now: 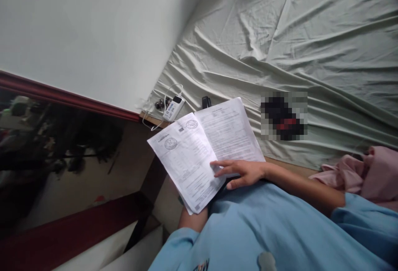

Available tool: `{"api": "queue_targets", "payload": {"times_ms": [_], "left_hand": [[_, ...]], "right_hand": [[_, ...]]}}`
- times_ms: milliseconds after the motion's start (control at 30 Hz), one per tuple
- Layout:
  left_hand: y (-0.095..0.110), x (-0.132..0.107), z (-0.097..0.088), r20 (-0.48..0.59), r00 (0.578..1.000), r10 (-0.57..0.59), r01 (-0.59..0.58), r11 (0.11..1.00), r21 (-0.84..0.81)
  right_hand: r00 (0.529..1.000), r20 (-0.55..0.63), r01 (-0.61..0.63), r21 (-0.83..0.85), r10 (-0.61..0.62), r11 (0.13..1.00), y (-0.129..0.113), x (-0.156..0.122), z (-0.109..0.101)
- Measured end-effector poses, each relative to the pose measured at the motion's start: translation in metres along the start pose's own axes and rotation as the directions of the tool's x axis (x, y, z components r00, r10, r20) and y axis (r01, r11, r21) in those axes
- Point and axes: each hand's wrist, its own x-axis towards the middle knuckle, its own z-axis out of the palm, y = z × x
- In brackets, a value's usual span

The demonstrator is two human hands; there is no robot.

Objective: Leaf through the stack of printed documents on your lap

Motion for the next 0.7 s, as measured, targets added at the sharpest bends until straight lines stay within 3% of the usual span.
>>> {"api": "queue_targets", "payload": {"times_ms": [100,167,267,300,367,433,500,600,700], "left_hand": [[-0.004,0.006,0.003,0.018,0.996,0.089,-0.088,0.994,-0.068],[-0.006,0.009,0.003,0.018,0.997,0.081,-0.079,0.995,-0.054],[-0.009,0.009,0.002,0.045,0.997,0.064,-0.063,0.998,-0.022],[-0.010,0.010,0.001,0.052,0.996,0.067,-0.067,0.998,-0.006],[-0.013,0.010,0.002,0.061,0.994,0.089,-0.090,0.996,0.021],[-0.016,0.010,0.004,0.056,0.992,0.114,-0.117,0.992,0.039],[-0.019,0.010,0.006,0.025,0.990,0.139,-0.140,0.989,0.048],[-0.022,0.009,0.008,-0.018,0.987,0.158,-0.157,0.986,0.064],[-0.024,0.011,0.008,0.018,0.994,0.104,-0.105,0.991,0.084]], "right_hand": [[1.000,-0.014,0.015,0.051,-0.014,0.999,-0.002,0.001,-0.002],[0.998,-0.042,0.040,0.036,-0.038,0.999,-0.001,0.001,-0.003],[0.960,-0.279,-0.019,-0.114,-0.014,0.993,0.003,0.001,-0.004],[0.910,-0.414,-0.091,-0.183,0.007,0.979,0.005,0.001,-0.005],[0.748,-0.664,-0.277,-0.291,0.015,0.916,0.009,-0.001,-0.010],[0.590,-0.807,-0.439,-0.343,-0.021,0.830,0.010,-0.004,-0.016],[0.487,-0.872,-0.563,-0.359,-0.052,0.745,0.010,-0.007,-0.022],[0.409,-0.910,-0.681,-0.355,-0.070,0.640,0.010,-0.007,-0.026],[0.386,-0.922,-0.739,-0.324,-0.023,0.591,0.013,-0.005,-0.026]]}}
